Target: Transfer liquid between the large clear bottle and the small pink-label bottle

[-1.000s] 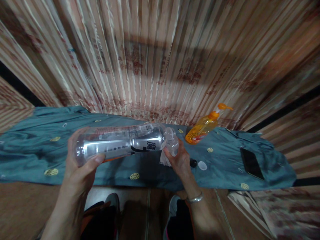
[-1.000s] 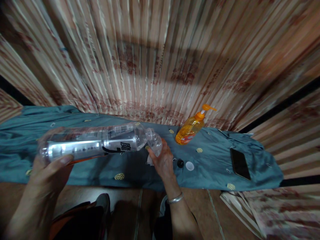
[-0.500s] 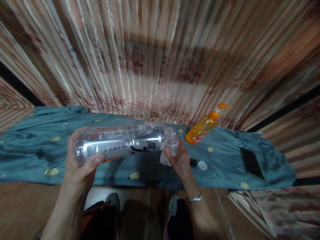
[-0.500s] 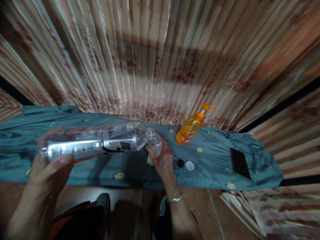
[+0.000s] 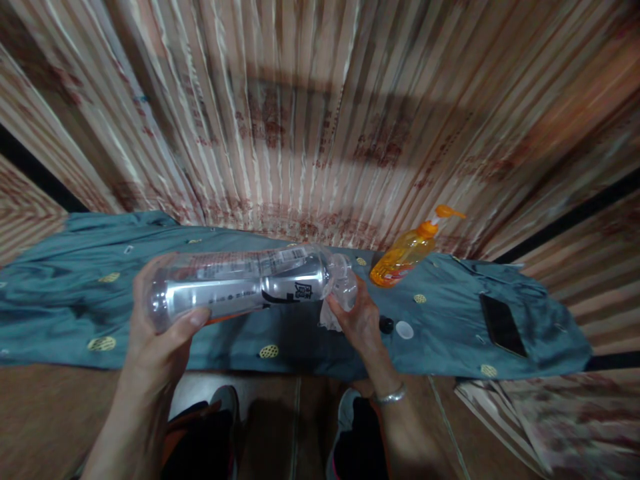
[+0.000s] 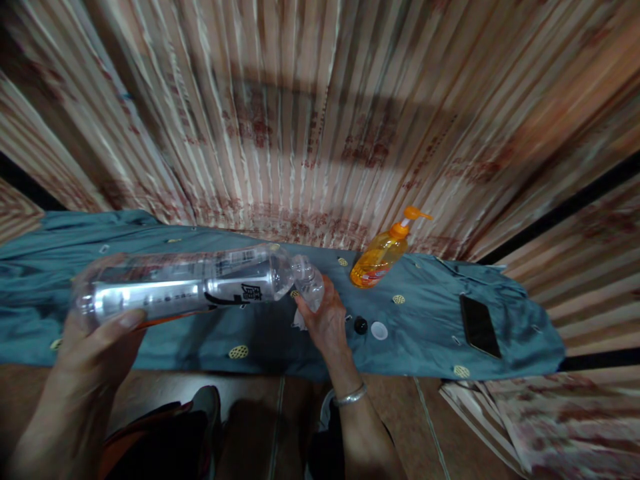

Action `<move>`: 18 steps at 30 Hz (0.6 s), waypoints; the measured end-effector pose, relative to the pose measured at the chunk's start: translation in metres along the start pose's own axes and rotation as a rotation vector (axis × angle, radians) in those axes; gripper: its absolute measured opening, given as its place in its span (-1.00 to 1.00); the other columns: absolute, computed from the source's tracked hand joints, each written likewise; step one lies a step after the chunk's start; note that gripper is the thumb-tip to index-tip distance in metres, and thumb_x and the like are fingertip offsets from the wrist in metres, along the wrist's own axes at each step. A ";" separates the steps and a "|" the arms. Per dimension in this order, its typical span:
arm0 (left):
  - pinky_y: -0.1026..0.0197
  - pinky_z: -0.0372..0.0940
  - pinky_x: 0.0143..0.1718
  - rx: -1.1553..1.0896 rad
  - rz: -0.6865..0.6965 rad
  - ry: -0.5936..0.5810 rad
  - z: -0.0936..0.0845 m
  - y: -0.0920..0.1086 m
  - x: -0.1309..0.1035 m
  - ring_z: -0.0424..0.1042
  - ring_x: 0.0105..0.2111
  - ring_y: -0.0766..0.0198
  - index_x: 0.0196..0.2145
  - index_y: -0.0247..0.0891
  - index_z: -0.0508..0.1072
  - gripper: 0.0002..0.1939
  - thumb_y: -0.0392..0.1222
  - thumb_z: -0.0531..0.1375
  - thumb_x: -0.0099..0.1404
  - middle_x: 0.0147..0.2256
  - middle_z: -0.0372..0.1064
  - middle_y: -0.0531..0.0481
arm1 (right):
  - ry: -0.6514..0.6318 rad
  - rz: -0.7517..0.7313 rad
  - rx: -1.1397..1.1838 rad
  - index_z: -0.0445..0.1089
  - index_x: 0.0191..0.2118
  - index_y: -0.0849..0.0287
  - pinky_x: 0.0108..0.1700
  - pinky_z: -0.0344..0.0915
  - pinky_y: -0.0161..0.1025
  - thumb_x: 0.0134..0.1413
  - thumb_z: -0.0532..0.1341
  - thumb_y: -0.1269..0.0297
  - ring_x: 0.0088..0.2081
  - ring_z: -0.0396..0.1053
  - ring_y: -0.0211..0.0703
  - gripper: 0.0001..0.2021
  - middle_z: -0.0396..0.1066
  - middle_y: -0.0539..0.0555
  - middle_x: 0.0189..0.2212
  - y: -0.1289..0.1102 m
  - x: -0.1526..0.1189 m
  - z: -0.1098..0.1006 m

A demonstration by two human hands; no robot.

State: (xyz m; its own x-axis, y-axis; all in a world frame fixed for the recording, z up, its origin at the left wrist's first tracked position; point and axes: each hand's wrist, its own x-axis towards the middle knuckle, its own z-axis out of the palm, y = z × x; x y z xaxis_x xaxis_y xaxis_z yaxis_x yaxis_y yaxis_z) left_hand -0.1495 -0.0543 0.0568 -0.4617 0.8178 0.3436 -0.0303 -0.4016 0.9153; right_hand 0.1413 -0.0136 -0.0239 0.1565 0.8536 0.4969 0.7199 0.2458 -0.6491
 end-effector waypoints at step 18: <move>-0.42 0.08 0.36 -0.085 -0.068 0.052 0.004 0.007 0.000 0.32 0.18 -0.23 -0.07 0.06 0.55 -0.14 -0.09 0.61 -0.44 -0.05 0.41 -0.01 | -0.015 0.001 0.012 0.35 0.23 0.16 0.01 0.56 0.18 0.23 0.30 0.02 -0.03 0.60 0.20 -0.47 0.60 0.32 -0.01 0.001 -0.001 0.000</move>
State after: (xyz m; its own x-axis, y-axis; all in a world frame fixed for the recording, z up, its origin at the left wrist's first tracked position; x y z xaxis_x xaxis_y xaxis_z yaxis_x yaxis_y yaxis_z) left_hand -0.1463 -0.0550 0.0641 -0.5009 0.8229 0.2680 -0.1371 -0.3812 0.9143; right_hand 0.1423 -0.0143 -0.0248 0.1471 0.8607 0.4874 0.7113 0.2504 -0.6568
